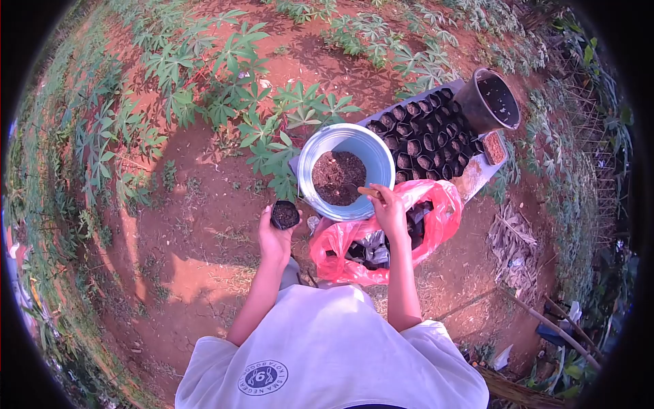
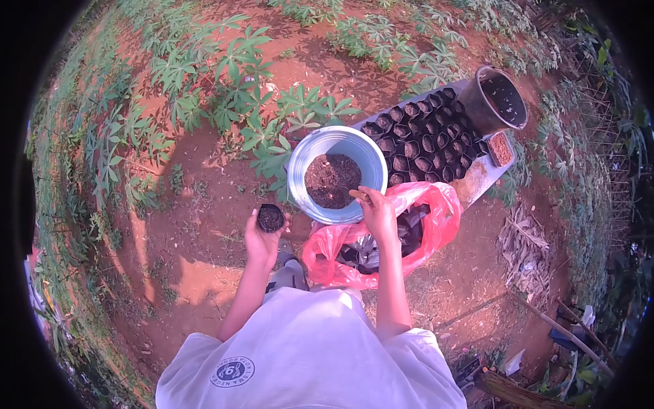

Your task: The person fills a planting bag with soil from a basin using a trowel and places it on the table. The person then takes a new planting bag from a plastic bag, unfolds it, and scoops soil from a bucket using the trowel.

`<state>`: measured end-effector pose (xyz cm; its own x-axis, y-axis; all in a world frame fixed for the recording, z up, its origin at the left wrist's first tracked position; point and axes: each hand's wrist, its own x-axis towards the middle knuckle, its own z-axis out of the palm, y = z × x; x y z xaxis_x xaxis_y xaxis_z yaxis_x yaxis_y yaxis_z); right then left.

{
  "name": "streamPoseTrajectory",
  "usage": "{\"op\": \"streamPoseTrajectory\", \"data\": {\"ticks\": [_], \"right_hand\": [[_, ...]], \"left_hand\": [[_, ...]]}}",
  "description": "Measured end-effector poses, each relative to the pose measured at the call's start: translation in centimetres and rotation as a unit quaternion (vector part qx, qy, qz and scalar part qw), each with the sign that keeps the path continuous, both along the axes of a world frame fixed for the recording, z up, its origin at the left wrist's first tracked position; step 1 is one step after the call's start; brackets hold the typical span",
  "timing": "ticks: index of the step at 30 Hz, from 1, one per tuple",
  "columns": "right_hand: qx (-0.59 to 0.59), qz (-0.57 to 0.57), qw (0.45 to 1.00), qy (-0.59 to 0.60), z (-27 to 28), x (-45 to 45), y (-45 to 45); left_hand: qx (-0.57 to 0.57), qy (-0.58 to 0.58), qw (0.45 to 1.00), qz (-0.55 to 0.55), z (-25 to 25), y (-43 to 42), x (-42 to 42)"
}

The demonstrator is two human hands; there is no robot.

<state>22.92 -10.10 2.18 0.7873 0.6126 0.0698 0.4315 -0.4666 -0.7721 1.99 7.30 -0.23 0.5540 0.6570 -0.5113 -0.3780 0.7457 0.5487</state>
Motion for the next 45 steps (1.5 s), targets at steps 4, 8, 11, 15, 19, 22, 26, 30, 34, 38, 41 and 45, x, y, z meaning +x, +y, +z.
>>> {"op": "streamPoseTrajectory", "data": {"ticks": [4,8,11,15,19,22,26,30,34,38,41,45], "right_hand": [[0.006,-0.057,0.998,0.017,-0.4,-0.6,1.1],[0.002,-0.088,0.996,0.007,-3.1,-0.1,1.6],[0.036,-0.089,0.995,0.002,-3.4,-0.3,2.5],[-0.027,-0.086,0.995,-0.032,-0.9,-1.8,4.2],[0.006,-0.067,0.998,-0.006,-1.0,-2.3,5.3],[0.009,-0.076,0.997,-0.007,-0.8,-2.3,5.2],[0.002,-0.085,0.996,-0.016,-0.6,-2.2,4.6],[-0.019,-0.096,0.995,-0.017,-0.6,-2.4,4.2],[0.016,-0.093,0.996,-0.002,-1.4,-2.5,3.8],[0.012,-0.1,0.995,0.019,-1.8,-2.7,3.4],[0.019,-0.09,0.996,0.016,-2.4,-2.6,3.1],[0.05,-0.079,0.994,0.055,-2.5,-2.8,2.8]], "left_hand": [[-0.008,0.0,1.0,-0.019,-0.1,0.9,-0.2],[0.003,-0.018,0.999,-0.049,-0.7,1.9,-0.9],[0.011,-0.022,0.997,-0.069,-0.8,2.8,-1.7],[0.023,-0.013,0.997,-0.078,0.1,4.0,-2.5],[0.038,-0.015,0.997,-0.073,0.5,5.3,-3.3],[0.044,-0.025,0.996,-0.072,0.9,6.2,-3.9],[0.042,-0.034,0.997,-0.056,1.3,7.1,-4.2],[0.044,-0.038,0.997,-0.059,1.4,7.8,-4.1],[0.043,-0.037,0.997,-0.06,1.6,8.0,-3.7],[0.041,-0.046,0.995,-0.076,1.7,8.0,-3.1],[0.036,-0.047,0.995,-0.082,1.8,8.0,-2.8],[0.037,-0.053,0.994,-0.088,1.8,8.1,-2.4]]}}
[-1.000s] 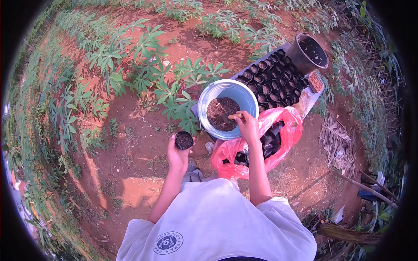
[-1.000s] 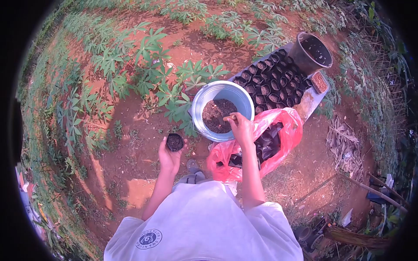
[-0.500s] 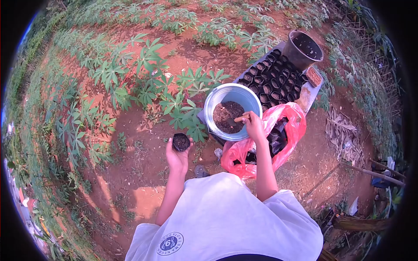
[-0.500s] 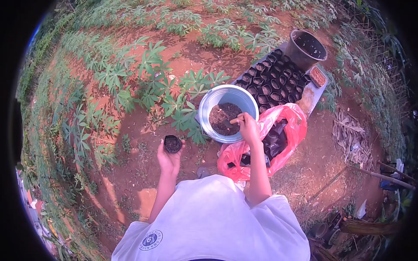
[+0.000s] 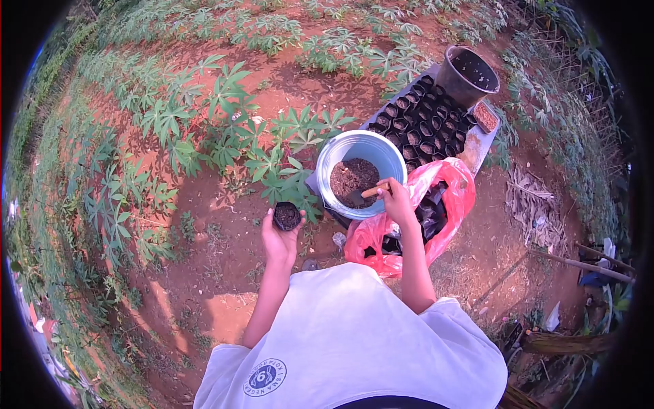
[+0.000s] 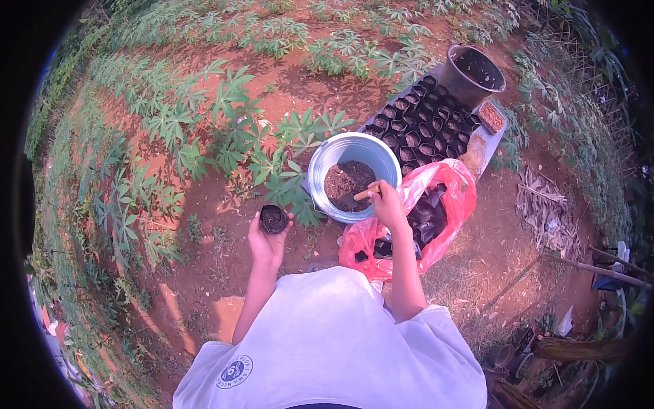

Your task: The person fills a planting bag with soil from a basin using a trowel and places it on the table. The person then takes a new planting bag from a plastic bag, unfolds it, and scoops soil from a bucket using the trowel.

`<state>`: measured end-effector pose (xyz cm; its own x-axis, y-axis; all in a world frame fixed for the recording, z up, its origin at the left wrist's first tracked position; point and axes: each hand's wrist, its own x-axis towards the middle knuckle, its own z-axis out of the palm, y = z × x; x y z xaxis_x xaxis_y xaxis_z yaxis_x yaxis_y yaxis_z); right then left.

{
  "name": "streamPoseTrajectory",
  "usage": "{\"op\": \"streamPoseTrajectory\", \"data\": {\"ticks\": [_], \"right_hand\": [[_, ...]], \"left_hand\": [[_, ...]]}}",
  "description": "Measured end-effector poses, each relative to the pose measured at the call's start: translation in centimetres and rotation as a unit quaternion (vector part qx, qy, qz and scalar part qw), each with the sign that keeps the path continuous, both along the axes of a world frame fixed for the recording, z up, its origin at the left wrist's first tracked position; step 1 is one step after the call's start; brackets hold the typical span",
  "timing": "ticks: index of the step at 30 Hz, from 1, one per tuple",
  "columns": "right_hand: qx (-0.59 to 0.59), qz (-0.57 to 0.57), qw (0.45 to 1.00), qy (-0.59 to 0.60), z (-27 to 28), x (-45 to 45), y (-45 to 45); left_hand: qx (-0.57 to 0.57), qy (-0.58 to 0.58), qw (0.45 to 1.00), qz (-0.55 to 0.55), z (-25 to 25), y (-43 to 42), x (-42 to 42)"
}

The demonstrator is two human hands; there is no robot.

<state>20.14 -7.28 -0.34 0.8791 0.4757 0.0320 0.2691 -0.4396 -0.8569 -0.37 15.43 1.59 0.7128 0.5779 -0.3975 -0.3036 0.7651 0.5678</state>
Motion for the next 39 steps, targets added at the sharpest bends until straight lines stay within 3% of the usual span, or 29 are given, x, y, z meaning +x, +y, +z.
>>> {"op": "streamPoseTrajectory", "data": {"ticks": [30,39], "right_hand": [[0.053,0.001,0.981,0.188,1.5,1.7,-6.5],[0.151,0.002,0.959,0.24,-0.9,3.3,-8.4]], "left_hand": [[-0.035,0.036,0.998,0.037,-0.3,-8.3,2.5],[-0.011,0.065,0.996,0.054,0.5,-11.5,2.8]]}}
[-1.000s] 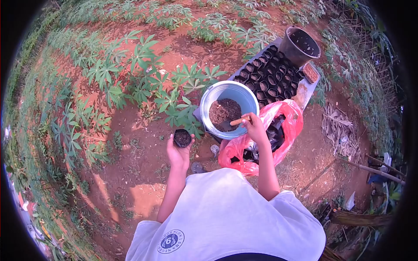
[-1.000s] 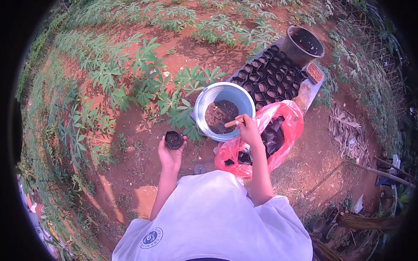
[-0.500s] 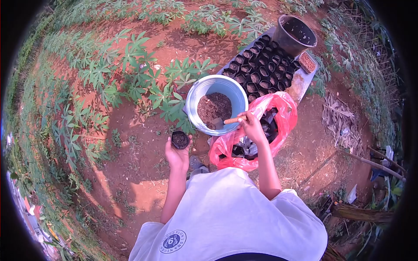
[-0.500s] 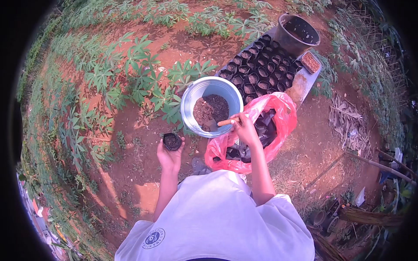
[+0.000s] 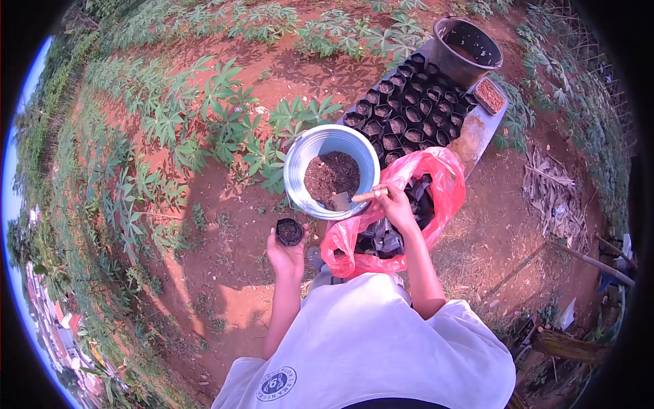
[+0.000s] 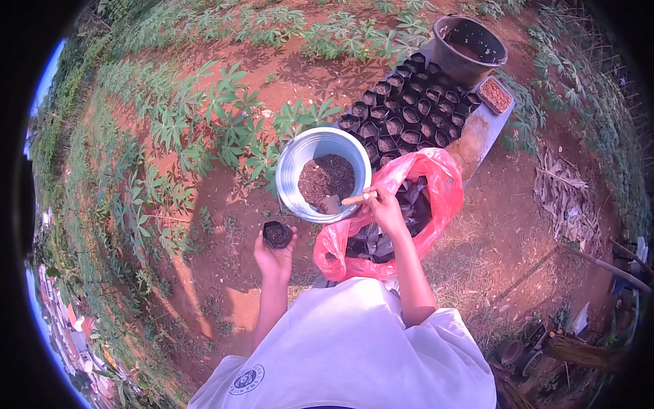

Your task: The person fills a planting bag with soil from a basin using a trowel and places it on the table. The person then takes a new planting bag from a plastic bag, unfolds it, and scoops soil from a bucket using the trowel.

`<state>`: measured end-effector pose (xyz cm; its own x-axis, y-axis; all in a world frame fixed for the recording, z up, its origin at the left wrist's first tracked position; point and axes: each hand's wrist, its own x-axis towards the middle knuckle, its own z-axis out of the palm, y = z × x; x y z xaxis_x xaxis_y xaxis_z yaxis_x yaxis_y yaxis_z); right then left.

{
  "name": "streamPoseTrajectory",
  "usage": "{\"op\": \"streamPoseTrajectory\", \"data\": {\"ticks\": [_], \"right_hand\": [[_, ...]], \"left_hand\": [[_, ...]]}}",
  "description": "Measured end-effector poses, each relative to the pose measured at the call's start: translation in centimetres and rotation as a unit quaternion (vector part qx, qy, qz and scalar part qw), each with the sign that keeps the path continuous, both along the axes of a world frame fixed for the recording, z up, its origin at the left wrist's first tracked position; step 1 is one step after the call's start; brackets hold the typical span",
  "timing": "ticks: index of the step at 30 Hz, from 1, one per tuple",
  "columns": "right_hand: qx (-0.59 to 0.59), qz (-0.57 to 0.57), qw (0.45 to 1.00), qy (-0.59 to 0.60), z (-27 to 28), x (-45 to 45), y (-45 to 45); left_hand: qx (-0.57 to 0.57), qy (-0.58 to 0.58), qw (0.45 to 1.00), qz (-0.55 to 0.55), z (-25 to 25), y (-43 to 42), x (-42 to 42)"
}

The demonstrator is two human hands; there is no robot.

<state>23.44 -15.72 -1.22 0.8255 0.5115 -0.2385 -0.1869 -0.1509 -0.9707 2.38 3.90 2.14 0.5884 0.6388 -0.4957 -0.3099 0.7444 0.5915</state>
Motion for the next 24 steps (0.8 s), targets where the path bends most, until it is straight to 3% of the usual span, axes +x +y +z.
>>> {"op": "streamPoseTrajectory", "data": {"ticks": [11,16,24], "right_hand": [[0.085,0.001,0.995,0.06,0.8,2.8,-4.4],[0.138,0.01,0.989,0.046,4.6,3.9,-6.9],[0.159,0.054,0.986,-0.004,9.6,3.8,-9.4]], "left_hand": [[-0.006,-0.008,1.0,0.012,0.0,-5.5,2.0],[0.005,0.021,1.0,0.016,1.1,-8.4,3.8],[0.003,-0.034,0.999,-0.014,0.7,-12.4,5.9]]}}
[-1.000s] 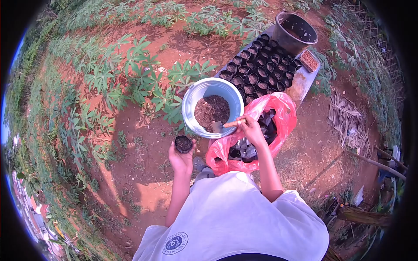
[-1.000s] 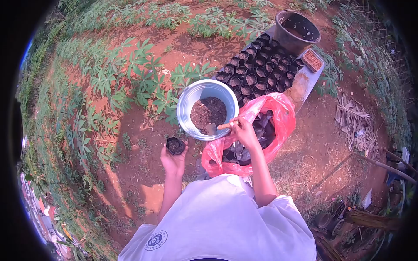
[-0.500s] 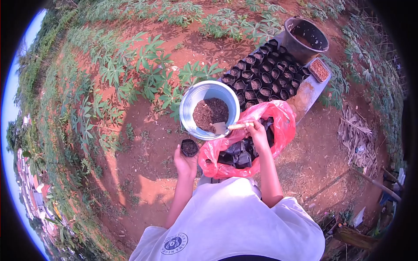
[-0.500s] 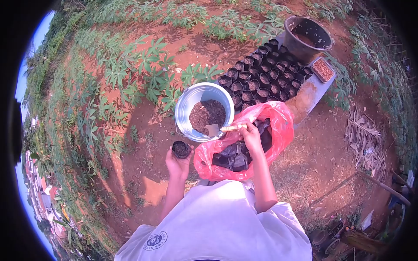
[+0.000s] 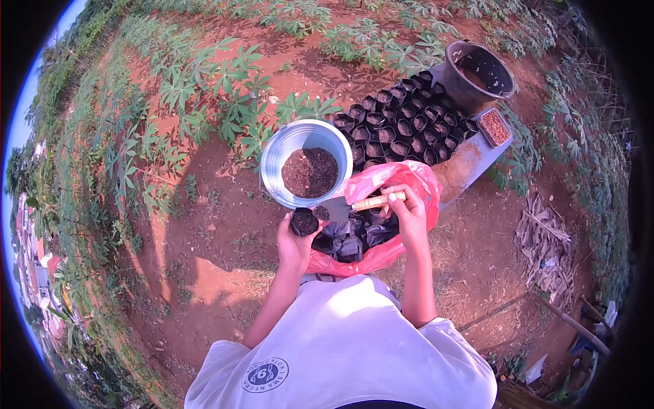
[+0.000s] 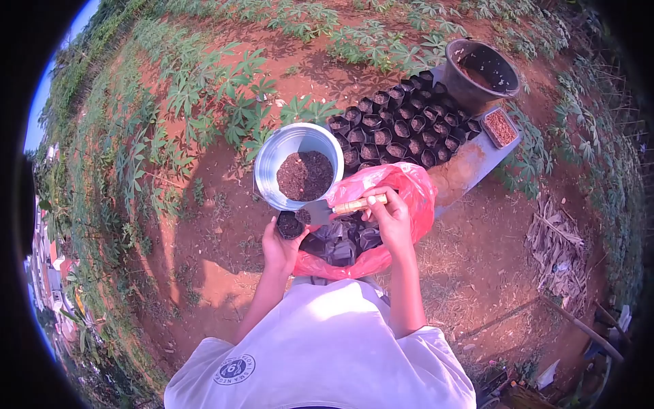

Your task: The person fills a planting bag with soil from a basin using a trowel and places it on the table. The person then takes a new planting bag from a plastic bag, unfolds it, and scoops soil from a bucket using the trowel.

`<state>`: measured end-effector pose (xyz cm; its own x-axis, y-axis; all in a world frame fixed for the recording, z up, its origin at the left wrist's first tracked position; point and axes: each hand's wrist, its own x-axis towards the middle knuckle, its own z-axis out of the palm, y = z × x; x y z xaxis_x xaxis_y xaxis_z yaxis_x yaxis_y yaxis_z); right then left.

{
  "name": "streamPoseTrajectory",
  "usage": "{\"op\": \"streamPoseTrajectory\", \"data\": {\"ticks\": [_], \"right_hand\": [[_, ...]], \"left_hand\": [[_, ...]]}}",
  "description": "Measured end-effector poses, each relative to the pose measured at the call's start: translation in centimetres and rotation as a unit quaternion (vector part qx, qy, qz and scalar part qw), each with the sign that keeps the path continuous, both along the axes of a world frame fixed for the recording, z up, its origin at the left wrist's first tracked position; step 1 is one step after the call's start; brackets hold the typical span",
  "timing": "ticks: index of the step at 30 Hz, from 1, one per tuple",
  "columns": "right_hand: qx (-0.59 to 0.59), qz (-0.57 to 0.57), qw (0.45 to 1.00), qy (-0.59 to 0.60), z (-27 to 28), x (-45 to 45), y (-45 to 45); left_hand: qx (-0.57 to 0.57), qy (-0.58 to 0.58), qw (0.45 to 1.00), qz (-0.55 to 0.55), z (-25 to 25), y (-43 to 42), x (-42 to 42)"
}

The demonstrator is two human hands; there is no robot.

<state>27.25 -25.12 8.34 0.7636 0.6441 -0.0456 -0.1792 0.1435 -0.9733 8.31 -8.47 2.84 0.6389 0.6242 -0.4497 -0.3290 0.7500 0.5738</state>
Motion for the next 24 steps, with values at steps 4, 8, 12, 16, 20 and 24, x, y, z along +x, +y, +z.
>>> {"op": "streamPoseTrajectory", "data": {"ticks": [4,8,12,16,20,24], "right_hand": [[-0.028,0.013,0.999,-0.045,2.4,-1.4,0.0],[-0.097,0.033,0.973,-0.206,4.2,-1.7,-0.4],[-0.107,0.06,0.931,-0.344,6.6,-2.3,-0.3],[-0.081,0.081,0.916,-0.384,7.5,-2.4,0.2],[-0.082,0.107,0.917,-0.375,8.3,-2.7,1.1],[-0.075,0.131,0.909,-0.388,7.4,-3.2,2.6]], "left_hand": [[0.011,0.007,0.999,0.042,0.5,-2.3,1.5],[0.006,0.007,1.0,0.03,-0.3,-3.2,2.3],[-0.004,-0.015,1.0,0.004,-0.9,-3.2,2.7],[0.012,-0.008,1.0,0.005,-0.6,-2.7,2.7],[0.026,-0.004,1.0,0.012,0.3,-1.9,2.6],[0.022,0.038,0.998,0.042,2.5,-1.2,2.0]]}}
